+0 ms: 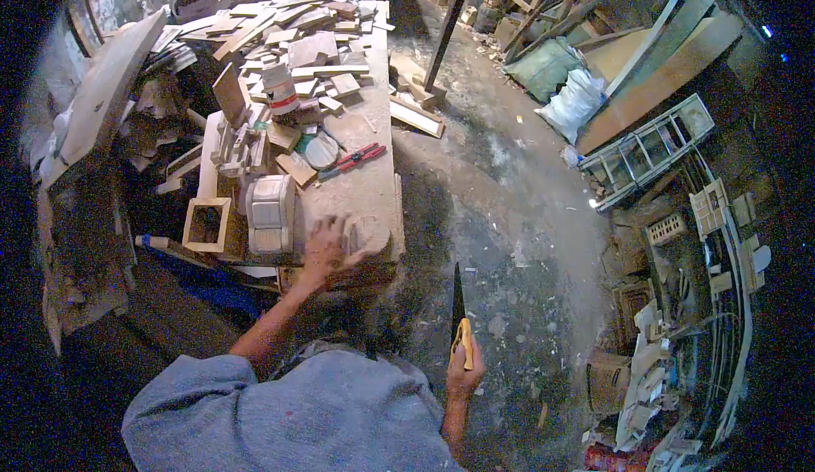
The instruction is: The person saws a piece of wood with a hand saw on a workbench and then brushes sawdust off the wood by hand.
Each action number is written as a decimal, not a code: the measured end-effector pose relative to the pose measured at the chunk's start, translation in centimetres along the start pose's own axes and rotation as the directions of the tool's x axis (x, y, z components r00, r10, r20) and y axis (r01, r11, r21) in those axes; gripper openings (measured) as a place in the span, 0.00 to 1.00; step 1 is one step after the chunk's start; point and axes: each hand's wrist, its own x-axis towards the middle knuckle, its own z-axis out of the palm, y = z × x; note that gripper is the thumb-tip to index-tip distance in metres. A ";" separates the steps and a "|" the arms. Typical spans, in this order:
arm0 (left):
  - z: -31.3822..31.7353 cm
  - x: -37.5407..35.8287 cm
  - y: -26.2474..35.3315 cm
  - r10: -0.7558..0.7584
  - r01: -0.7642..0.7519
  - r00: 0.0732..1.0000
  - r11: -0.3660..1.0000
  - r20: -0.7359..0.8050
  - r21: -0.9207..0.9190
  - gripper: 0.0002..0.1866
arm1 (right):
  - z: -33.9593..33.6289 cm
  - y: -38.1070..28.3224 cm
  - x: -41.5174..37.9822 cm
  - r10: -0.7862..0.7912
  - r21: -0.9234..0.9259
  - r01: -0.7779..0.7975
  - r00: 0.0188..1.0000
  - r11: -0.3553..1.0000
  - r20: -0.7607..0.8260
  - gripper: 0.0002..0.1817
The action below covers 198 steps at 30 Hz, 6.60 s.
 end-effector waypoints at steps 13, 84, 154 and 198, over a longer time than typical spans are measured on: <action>0.6 2.9 -1.5 0.081 -0.075 0.990 0.996 0.118 -0.053 0.43 | 1.0 -1.4 -4.6 -0.055 -0.236 0.024 0.990 0.972 -0.127 0.29; 3.7 4.0 1.7 0.428 -0.427 0.904 0.897 -0.017 -0.112 0.29 | 19.4 -14.7 -4.8 -0.081 0.228 0.104 0.991 0.968 -0.108 0.29; 1.1 4.1 -2.6 0.404 -0.361 0.890 0.908 0.213 -0.214 0.51 | 19.5 -13.1 -3.5 -0.149 0.169 0.154 0.988 0.974 -0.044 0.28; 5.7 5.1 0.2 0.379 -0.382 0.923 0.882 -0.064 -0.278 0.25 | 16.2 -14.1 -5.8 -0.168 0.241 0.218 0.962 0.946 -0.214 0.26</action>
